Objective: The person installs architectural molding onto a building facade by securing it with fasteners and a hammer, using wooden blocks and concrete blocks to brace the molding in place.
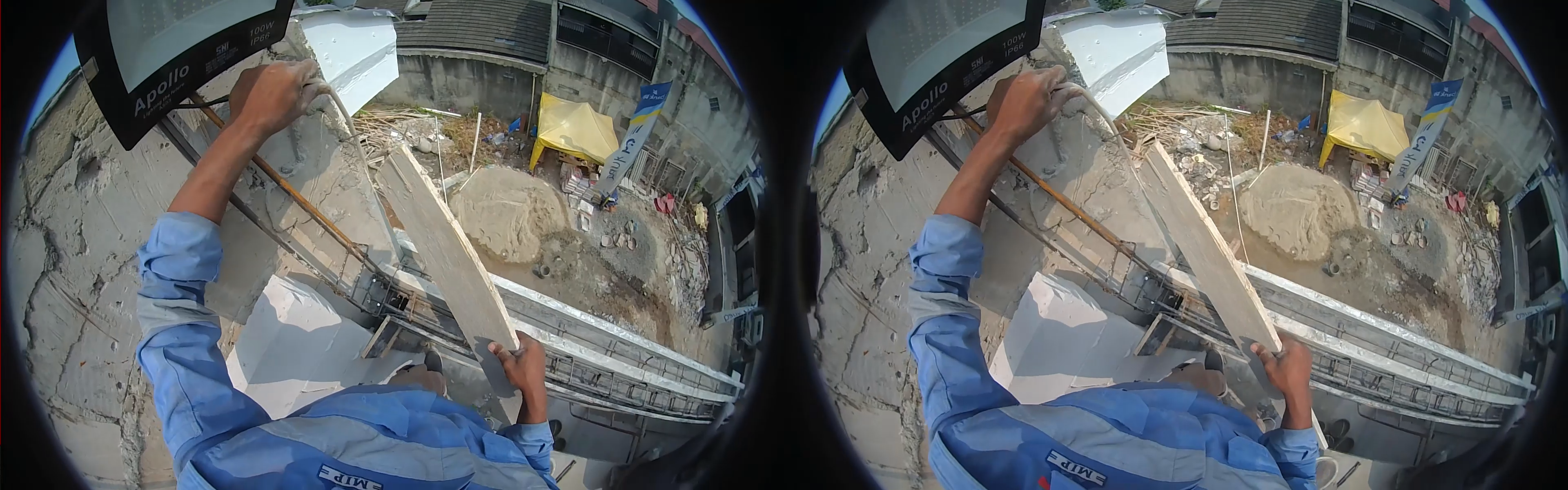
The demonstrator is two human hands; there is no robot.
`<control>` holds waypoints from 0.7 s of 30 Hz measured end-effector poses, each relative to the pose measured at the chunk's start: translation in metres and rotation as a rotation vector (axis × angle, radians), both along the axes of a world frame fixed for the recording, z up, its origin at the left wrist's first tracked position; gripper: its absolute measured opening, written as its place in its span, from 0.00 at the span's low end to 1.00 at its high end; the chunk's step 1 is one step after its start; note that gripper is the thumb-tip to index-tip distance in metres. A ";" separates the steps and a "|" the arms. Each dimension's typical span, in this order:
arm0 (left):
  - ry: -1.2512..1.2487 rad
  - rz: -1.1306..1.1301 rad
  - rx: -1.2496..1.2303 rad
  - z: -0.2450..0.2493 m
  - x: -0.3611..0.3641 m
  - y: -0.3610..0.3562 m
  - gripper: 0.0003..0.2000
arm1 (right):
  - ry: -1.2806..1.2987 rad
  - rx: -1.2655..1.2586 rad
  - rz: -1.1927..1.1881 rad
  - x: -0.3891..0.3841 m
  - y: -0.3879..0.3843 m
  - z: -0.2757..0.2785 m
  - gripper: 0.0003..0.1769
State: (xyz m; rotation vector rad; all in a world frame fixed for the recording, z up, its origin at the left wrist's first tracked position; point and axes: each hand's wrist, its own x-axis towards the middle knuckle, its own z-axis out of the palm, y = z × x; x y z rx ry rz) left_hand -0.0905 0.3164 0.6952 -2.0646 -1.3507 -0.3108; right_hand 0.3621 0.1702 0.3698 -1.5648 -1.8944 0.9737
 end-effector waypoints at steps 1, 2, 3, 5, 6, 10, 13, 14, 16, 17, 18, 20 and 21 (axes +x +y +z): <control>-0.014 0.016 0.013 0.000 0.003 -0.002 0.15 | 0.008 -0.042 -0.014 0.006 -0.004 0.004 0.25; -0.022 0.037 0.028 0.003 0.004 -0.002 0.16 | 0.022 -0.082 -0.023 0.010 -0.006 0.007 0.26; -0.064 0.084 -0.037 0.006 0.004 -0.001 0.17 | 0.091 -0.041 -0.021 0.013 -0.006 0.010 0.24; -0.026 0.121 -0.074 0.006 0.004 0.003 0.18 | 0.070 -0.046 -0.019 0.020 -0.007 0.013 0.24; 0.016 0.157 -0.090 0.010 0.004 0.002 0.18 | 0.055 -0.030 -0.015 0.021 -0.003 0.013 0.24; 0.014 0.104 -0.034 0.005 -0.001 0.001 0.18 | -0.056 0.074 0.033 0.002 0.010 0.021 0.24; 0.080 0.028 0.037 0.008 0.015 -0.013 0.16 | 0.038 0.128 0.111 -0.016 0.025 0.024 0.23; 0.106 -0.009 0.047 0.012 0.020 -0.018 0.14 | 0.088 0.150 0.154 -0.024 0.031 0.026 0.23; 0.153 -0.052 0.075 0.020 0.021 -0.021 0.14 | 0.067 0.156 0.152 -0.035 0.038 0.035 0.22; 0.180 -0.090 0.082 0.017 0.021 -0.027 0.14 | 0.086 0.141 0.158 -0.036 0.040 0.036 0.21; 0.215 -0.133 0.098 0.018 0.020 -0.031 0.14 | 0.110 0.138 0.157 -0.039 0.045 0.037 0.21; 0.205 -0.216 0.137 0.017 0.022 -0.027 0.15 | 0.122 0.195 0.144 -0.043 0.048 0.036 0.20; 0.214 -0.205 0.110 0.017 0.023 -0.030 0.15 | 0.121 0.217 0.154 -0.041 0.043 0.035 0.19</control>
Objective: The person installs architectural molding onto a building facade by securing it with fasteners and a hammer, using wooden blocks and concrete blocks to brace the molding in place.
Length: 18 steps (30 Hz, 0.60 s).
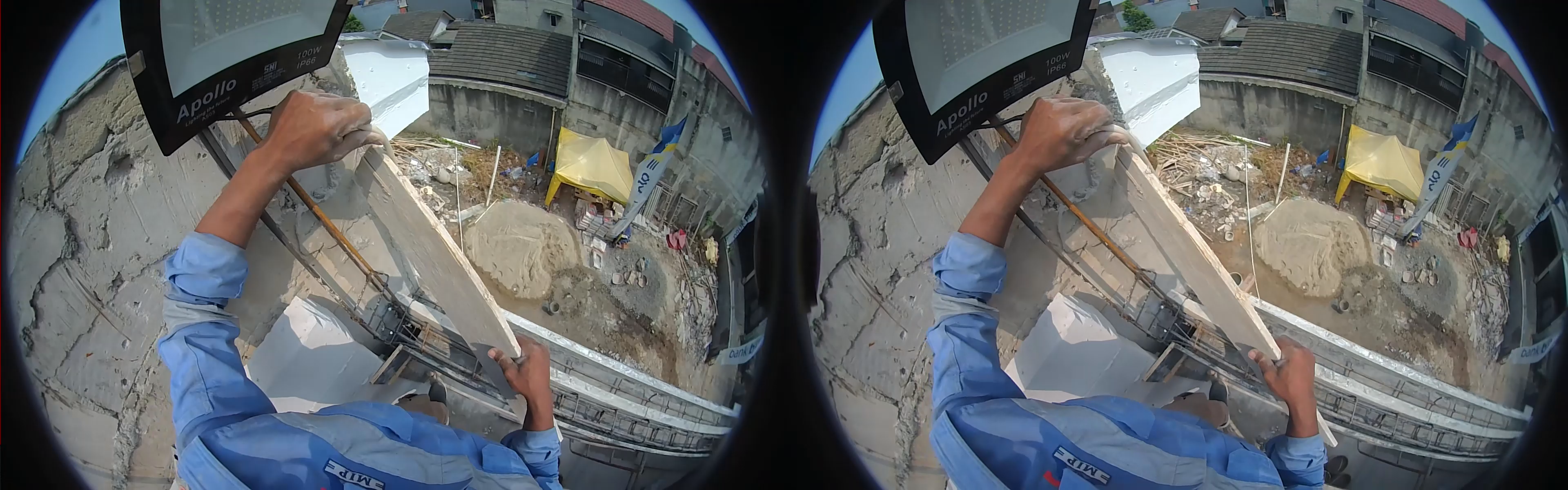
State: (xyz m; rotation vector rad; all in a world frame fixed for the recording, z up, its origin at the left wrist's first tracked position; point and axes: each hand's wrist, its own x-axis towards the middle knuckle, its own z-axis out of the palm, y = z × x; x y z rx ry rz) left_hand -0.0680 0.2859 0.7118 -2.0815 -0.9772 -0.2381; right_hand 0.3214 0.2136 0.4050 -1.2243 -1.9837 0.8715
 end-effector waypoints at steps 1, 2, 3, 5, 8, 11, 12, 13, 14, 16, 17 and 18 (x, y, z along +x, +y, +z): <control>0.021 0.011 -0.022 0.004 0.001 -0.002 0.14 | 0.000 -0.004 -0.006 -0.002 0.000 0.003 0.19; 0.067 0.047 -0.039 0.005 0.004 -0.006 0.12 | 0.015 0.001 0.006 -0.002 -0.002 0.008 0.19; 0.064 0.045 -0.052 0.006 0.006 -0.007 0.12 | 0.030 0.005 0.018 -0.004 -0.004 0.012 0.19; 0.083 0.011 -0.044 0.004 0.007 -0.011 0.12 | 0.043 -0.027 0.009 -0.010 -0.006 0.018 0.19; 0.078 0.003 -0.033 0.002 0.003 -0.010 0.12 | 0.062 -0.032 0.008 -0.013 -0.004 0.016 0.19; 0.102 -0.038 0.000 0.001 0.009 -0.011 0.12 | 0.070 0.002 0.022 -0.014 -0.005 0.016 0.18; 0.086 -0.043 -0.023 0.001 0.009 -0.010 0.12 | 0.075 0.036 0.024 -0.015 -0.006 0.017 0.18; 0.116 -0.017 -0.015 0.001 0.008 -0.011 0.12 | 0.052 0.001 0.023 -0.014 -0.008 0.018 0.18; 0.148 0.010 -0.010 0.000 0.008 -0.014 0.12 | 0.034 0.015 0.018 -0.015 -0.008 0.019 0.18; 0.145 0.027 -0.026 0.004 0.012 -0.019 0.13 | -0.002 0.000 0.010 -0.018 -0.007 0.022 0.18; 0.163 0.042 -0.014 0.001 0.013 -0.020 0.13 | -0.001 -0.022 -0.011 -0.018 -0.009 0.024 0.18; 0.142 0.037 -0.040 -0.005 0.012 -0.020 0.13 | 0.002 -0.034 -0.032 -0.017 -0.010 0.025 0.18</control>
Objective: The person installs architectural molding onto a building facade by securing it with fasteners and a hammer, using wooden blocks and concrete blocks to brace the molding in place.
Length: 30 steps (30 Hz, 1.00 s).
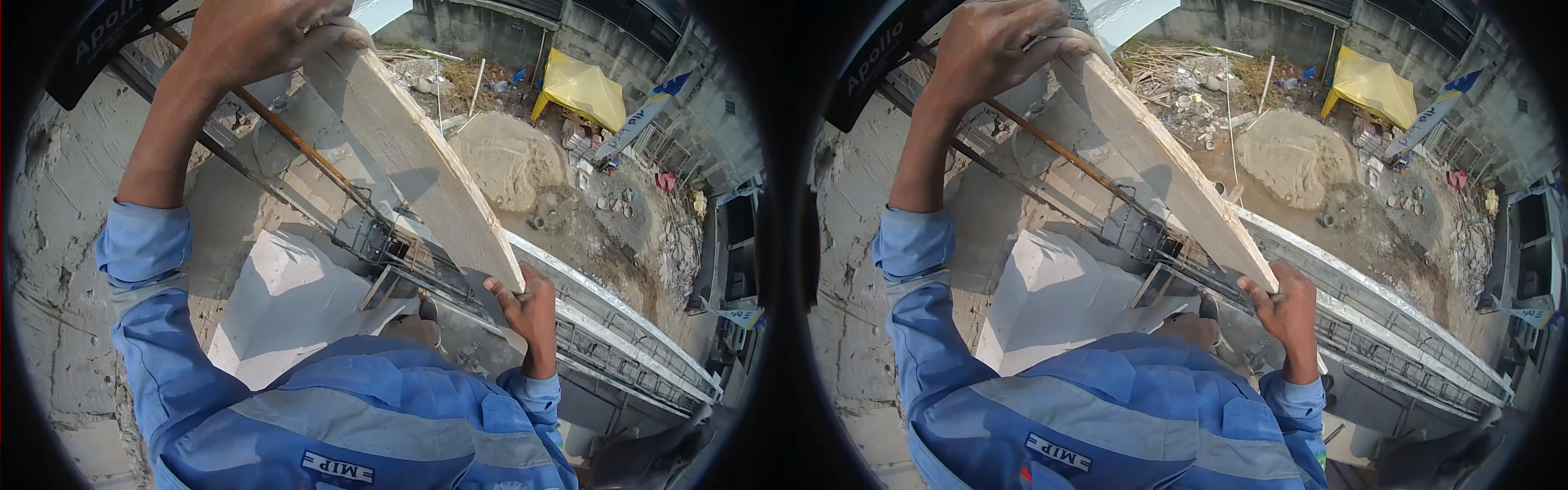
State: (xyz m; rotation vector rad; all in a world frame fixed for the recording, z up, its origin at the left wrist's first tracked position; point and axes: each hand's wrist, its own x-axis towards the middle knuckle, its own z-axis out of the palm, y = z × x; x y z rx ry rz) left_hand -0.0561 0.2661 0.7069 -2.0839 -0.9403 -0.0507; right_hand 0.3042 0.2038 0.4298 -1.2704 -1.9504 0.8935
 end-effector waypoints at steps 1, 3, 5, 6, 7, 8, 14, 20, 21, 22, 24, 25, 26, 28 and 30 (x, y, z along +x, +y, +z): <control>-0.059 0.041 0.051 -0.004 -0.002 -0.002 0.15 | -0.015 -0.016 0.004 0.001 0.000 0.001 0.18; -0.120 0.104 0.096 -0.006 -0.006 -0.009 0.16 | -0.016 -0.018 -0.006 0.000 -0.001 0.004 0.17; 0.012 0.126 0.194 -0.005 -0.003 -0.008 0.16 | -0.041 0.002 -0.002 0.003 -0.001 0.005 0.18; 0.007 0.129 0.189 -0.007 -0.005 -0.007 0.16 | -0.051 0.012 -0.025 0.004 -0.001 0.006 0.18; 0.006 0.120 0.216 -0.008 -0.008 -0.005 0.16 | -0.061 0.024 -0.048 0.005 -0.002 0.006 0.19; 0.007 0.109 0.246 -0.009 -0.012 -0.002 0.16 | -0.065 0.024 -0.049 0.007 -0.002 0.006 0.19; -0.015 0.006 0.044 0.004 -0.008 0.006 0.15 | -0.107 0.019 0.014 0.026 -0.003 -0.008 0.20; -0.098 0.054 0.044 -0.001 -0.016 0.011 0.16 | -0.259 0.024 0.079 0.048 -0.007 -0.013 0.22; -0.103 0.071 0.036 -0.002 -0.017 0.013 0.16 | -0.285 0.105 0.073 0.052 -0.008 -0.017 0.21; -0.101 0.068 0.037 -0.003 -0.017 0.014 0.16 | -0.284 0.106 0.069 0.055 -0.008 -0.020 0.21; -0.120 0.042 0.103 -0.006 -0.017 0.016 0.14 | -0.320 0.095 0.051 0.058 -0.009 -0.024 0.21; -0.116 0.038 0.106 -0.006 -0.014 0.016 0.14 | -0.316 0.098 0.047 0.058 -0.009 -0.023 0.21; -0.108 0.061 0.095 -0.007 -0.009 0.012 0.15 | -0.291 0.081 0.025 0.056 -0.008 -0.021 0.21; -0.090 0.086 0.097 -0.006 -0.002 0.006 0.15 | -0.255 0.076 0.004 0.049 -0.005 -0.016 0.22; -0.112 0.102 0.050 -0.005 0.003 0.000 0.14 | -0.183 0.045 -0.016 0.038 -0.002 -0.008 0.21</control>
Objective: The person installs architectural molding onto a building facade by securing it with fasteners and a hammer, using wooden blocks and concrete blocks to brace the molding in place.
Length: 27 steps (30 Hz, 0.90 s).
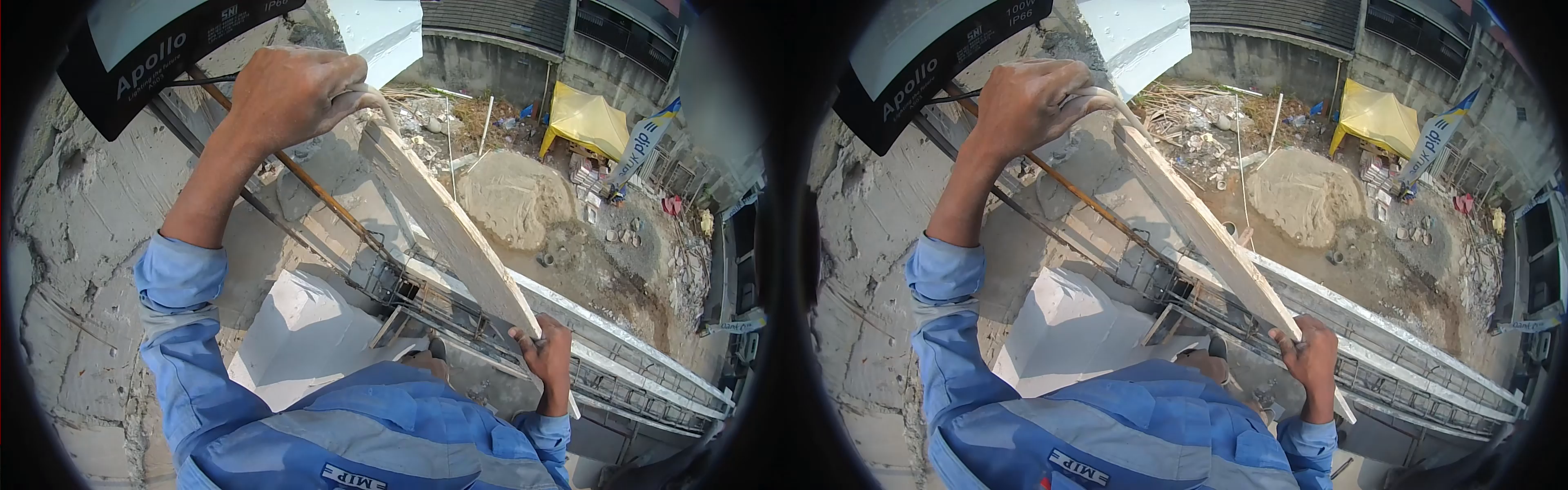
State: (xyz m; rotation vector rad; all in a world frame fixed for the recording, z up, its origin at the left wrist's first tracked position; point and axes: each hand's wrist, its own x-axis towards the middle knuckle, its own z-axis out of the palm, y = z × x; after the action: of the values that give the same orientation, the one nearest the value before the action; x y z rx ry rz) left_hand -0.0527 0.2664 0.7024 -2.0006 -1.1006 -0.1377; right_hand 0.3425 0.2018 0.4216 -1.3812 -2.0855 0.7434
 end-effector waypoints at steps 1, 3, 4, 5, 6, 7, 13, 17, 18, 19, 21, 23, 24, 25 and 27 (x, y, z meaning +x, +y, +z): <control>0.016 -0.001 0.023 0.002 0.002 -0.001 0.14 | 0.016 0.023 -0.001 -0.008 0.002 0.001 0.21; -0.003 -0.022 -0.054 0.001 0.005 -0.005 0.14 | 0.086 0.050 -0.015 -0.022 0.000 0.000 0.20; -0.010 -0.003 -0.065 -0.001 0.006 -0.006 0.13 | 0.042 0.040 -0.018 -0.029 -0.003 0.006 0.20; -0.003 -0.004 -0.057 -0.002 0.006 -0.006 0.13 | 0.049 0.048 -0.020 -0.032 -0.006 0.008 0.20; 0.005 -0.036 -0.042 -0.003 0.005 -0.006 0.13 | 0.043 0.044 -0.045 -0.033 -0.010 0.009 0.19; 0.010 -0.069 -0.030 -0.003 0.005 -0.006 0.13 | 0.034 0.037 -0.069 -0.034 -0.014 0.010 0.18; 0.038 -0.089 0.001 -0.008 0.000 -0.002 0.14 | 0.041 0.096 -0.061 -0.050 -0.052 0.022 0.13; 0.035 -0.107 0.019 -0.010 -0.001 -0.002 0.13 | 0.052 0.029 -0.059 -0.065 -0.067 0.015 0.14; 0.037 -0.098 0.028 -0.011 -0.002 -0.001 0.13 | 0.087 0.016 -0.056 -0.071 -0.070 0.012 0.14; 0.040 -0.090 0.035 -0.012 -0.002 -0.001 0.14 | 0.124 0.003 -0.055 -0.078 -0.074 0.010 0.15; 0.035 -0.097 0.033 -0.011 0.000 -0.002 0.14 | 0.158 -0.025 -0.052 -0.092 -0.075 0.006 0.17; 0.032 -0.103 0.027 -0.012 0.000 -0.003 0.14 | 0.289 0.048 -0.025 -0.105 -0.074 -0.001 0.20; 0.023 -0.118 0.020 -0.012 -0.002 -0.002 0.14 | 0.295 0.009 -0.019 -0.110 -0.073 0.003 0.23; 0.014 -0.133 0.012 -0.013 -0.002 -0.002 0.14 | 0.298 0.006 -0.025 -0.116 -0.071 0.002 0.23; 0.022 -0.129 0.018 -0.011 0.001 -0.002 0.14 | 0.350 0.018 0.003 -0.126 -0.063 -0.004 0.26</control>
State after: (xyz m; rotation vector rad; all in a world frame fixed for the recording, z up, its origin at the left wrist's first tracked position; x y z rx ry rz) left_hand -0.0514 0.2639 0.6910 -2.0519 -0.9526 -0.1917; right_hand 0.2160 0.1391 0.4180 -1.1435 -1.8148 0.8940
